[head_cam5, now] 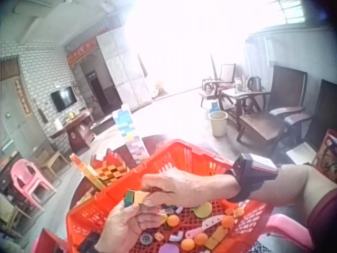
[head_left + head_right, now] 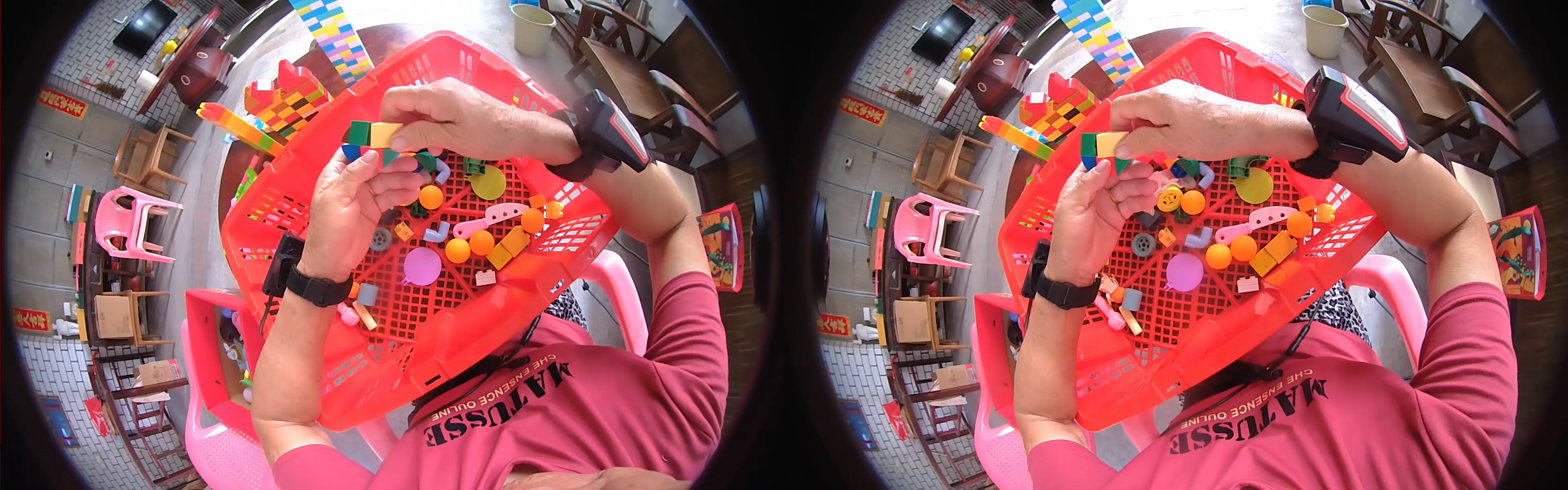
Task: The person is assembling various colorful plastic and wooden blocks from a red basket.
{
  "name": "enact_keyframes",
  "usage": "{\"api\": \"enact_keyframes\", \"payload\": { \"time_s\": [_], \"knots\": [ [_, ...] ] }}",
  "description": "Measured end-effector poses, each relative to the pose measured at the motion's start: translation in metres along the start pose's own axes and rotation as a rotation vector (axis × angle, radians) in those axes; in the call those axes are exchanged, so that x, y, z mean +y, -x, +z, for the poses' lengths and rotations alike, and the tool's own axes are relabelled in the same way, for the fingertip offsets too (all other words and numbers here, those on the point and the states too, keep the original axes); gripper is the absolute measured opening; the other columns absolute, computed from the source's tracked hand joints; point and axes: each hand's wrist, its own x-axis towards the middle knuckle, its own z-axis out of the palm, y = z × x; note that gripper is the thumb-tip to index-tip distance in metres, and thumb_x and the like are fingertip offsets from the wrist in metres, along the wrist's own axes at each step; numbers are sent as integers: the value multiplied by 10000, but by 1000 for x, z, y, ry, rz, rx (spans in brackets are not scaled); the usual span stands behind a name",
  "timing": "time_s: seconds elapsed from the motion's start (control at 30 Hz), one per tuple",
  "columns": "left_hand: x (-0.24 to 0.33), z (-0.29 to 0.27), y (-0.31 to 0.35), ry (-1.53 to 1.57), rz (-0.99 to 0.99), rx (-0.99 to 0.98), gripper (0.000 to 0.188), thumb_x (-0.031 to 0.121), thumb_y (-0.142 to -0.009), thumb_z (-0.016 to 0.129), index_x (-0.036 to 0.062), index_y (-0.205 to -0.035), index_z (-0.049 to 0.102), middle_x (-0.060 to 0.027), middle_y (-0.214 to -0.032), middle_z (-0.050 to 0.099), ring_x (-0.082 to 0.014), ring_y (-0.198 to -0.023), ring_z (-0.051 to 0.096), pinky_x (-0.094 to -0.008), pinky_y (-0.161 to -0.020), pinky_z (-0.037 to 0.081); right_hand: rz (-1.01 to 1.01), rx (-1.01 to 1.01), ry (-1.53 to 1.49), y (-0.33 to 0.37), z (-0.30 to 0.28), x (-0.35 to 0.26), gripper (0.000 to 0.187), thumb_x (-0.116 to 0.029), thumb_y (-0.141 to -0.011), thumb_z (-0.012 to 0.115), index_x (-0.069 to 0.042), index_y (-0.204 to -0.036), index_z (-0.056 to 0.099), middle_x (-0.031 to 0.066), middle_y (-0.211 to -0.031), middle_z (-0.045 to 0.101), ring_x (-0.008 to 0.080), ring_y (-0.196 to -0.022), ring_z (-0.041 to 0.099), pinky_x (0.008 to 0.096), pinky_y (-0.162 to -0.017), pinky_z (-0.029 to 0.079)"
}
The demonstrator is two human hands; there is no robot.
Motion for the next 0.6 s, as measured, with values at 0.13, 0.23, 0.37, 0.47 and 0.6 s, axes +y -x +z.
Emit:
{"api": "enact_keyframes", "payload": {
  "time_s": [0.13,0.23,0.37,0.47,0.6],
  "knots": [
    [1,0,-1,-43,-7,11,271,170,-958,467,-19,-1152,461,-173,-1017,631,-254,-889,665,-350,-770,554,9,-23,12,1,-2,2,205,-209,-907,553,-9,-927,511,82,-661,518,128,-607,547,286,-565,434],
    [1,6,3,-110,139,38,250,127,-938,514,2,-1151,471,-129,-1031,621,-232,-922,656,-335,-764,557,-67,-24,-5,1,-2,9,206,-190,-899,567,-8,-995,543,73,-764,568,130,-676,578,271,-623,461],
    [-5,10,2,-225,365,160,235,76,-904,573,19,-1123,510,-73,-1035,608,-170,-930,635,-296,-763,547,208,-69,-464,1,-9,-7,319,-180,-873,606,-17,-1137,531,48,-946,573,122,-777,600,259,-722,503],
    [-6,6,2,-392,484,171,245,59,-875,616,26,-1107,545,-36,-1025,600,-106,-908,597,-251,-760,520,296,-110,-651,3,-5,-7,389,-225,-877,608,11,-1166,500,77,-921,607,137,-786,633,252,-724,523],
    [-4,-1,1,-545,444,204,290,77,-876,615,27,-1153,544,-55,-1086,592,-110,-945,577,-272,-792,523,224,-119,-632,4,6,1,473,-315,-884,601,49,-1157,475,139,-862,661,165,-755,671,244,-668,535]
  ]
}}
